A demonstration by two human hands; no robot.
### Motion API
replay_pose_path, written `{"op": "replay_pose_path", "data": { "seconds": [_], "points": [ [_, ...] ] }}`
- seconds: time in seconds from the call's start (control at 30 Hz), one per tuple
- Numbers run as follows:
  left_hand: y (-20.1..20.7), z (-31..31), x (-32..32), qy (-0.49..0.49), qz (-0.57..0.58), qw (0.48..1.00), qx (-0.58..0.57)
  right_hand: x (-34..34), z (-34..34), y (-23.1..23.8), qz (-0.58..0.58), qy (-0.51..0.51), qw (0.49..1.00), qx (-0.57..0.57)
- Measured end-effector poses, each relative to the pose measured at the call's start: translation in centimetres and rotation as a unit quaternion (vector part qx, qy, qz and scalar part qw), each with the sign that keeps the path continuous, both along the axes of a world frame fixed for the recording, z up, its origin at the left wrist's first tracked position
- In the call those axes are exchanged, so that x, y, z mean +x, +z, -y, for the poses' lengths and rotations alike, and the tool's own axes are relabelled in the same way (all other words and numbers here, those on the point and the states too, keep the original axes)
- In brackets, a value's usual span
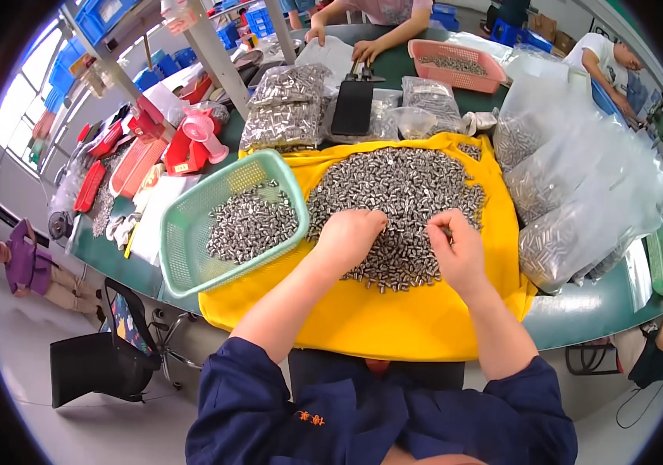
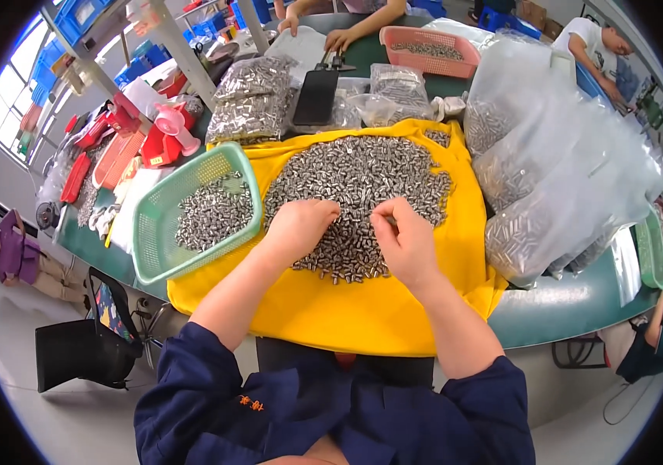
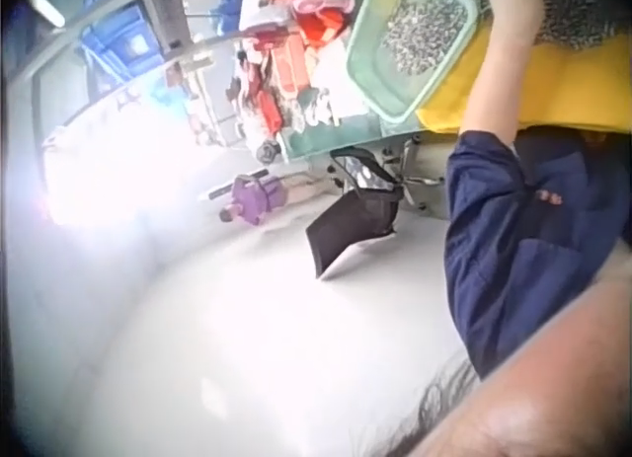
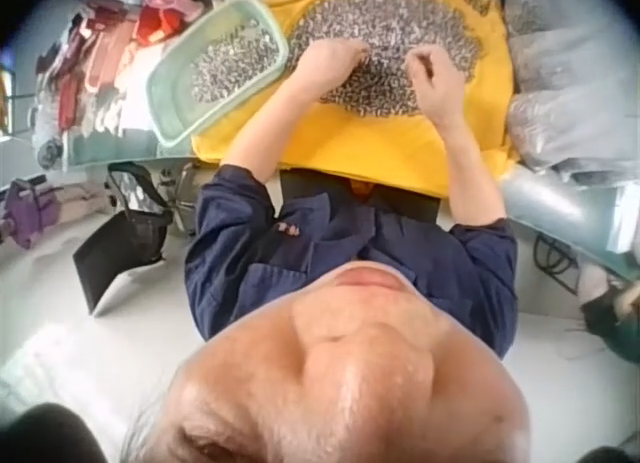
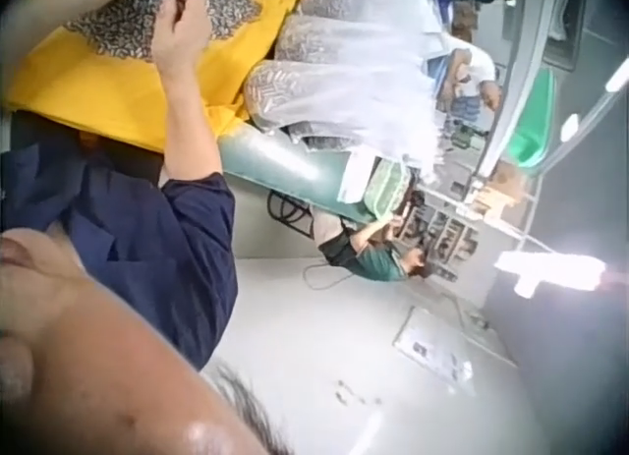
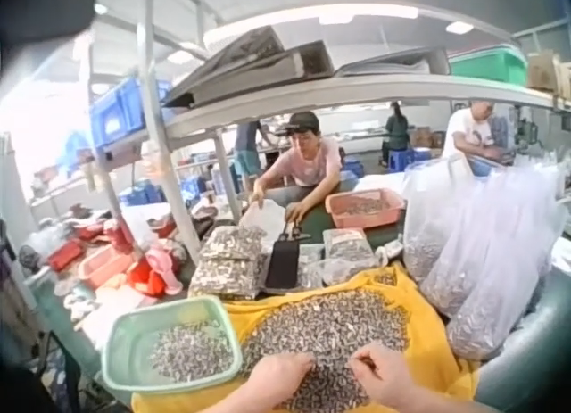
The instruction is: Sorting and inspecting small metal pins manually at a factory workbench.
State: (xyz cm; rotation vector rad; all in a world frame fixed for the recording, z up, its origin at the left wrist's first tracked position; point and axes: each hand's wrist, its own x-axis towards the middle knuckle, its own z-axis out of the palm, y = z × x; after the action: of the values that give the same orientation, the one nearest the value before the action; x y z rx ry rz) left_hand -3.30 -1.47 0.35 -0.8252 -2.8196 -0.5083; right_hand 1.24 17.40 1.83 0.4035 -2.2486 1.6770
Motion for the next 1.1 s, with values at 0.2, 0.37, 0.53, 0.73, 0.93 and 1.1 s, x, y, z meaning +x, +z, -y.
{"op": "replay_pose_path", "data": {
  "seconds": [0.2, 0.37, 0.53, 0.73, 0.93, 1.1],
  "points": [
    [1.9, -1.3, 1.0, 0.012, 0.063, 0.978, 0.199, 0.0, 0.3, -0.2, -0.011, -0.001, 0.999, 0.035],
    [1.4, -2.0, 0.2, -0.012, 0.369, 0.769, 0.523, -1.1, -0.1, -0.4, 0.013, 0.0, 1.0, 0.016],
    [-0.6, -1.3, -0.5, -0.047, 0.403, 0.699, 0.589, -1.4, 0.1, 0.0, 0.054, 0.032, 0.998, 0.0],
    [-0.1, -2.3, 1.0, -0.045, 0.406, 0.709, 0.575, -0.8, -0.2, -0.6, 0.058, 0.049, 0.997, 0.002],
    [0.0, -2.2, 1.4, -0.032, 0.374, 0.747, 0.549, -0.5, 0.0, -0.4, 0.068, 0.053, 0.996, 0.036],
    [-0.2, -2.3, 1.4, -0.019, 0.274, 0.844, 0.46, -0.6, 0.3, -0.2, -0.096, 0.009, 0.976, 0.194]
  ]
}}
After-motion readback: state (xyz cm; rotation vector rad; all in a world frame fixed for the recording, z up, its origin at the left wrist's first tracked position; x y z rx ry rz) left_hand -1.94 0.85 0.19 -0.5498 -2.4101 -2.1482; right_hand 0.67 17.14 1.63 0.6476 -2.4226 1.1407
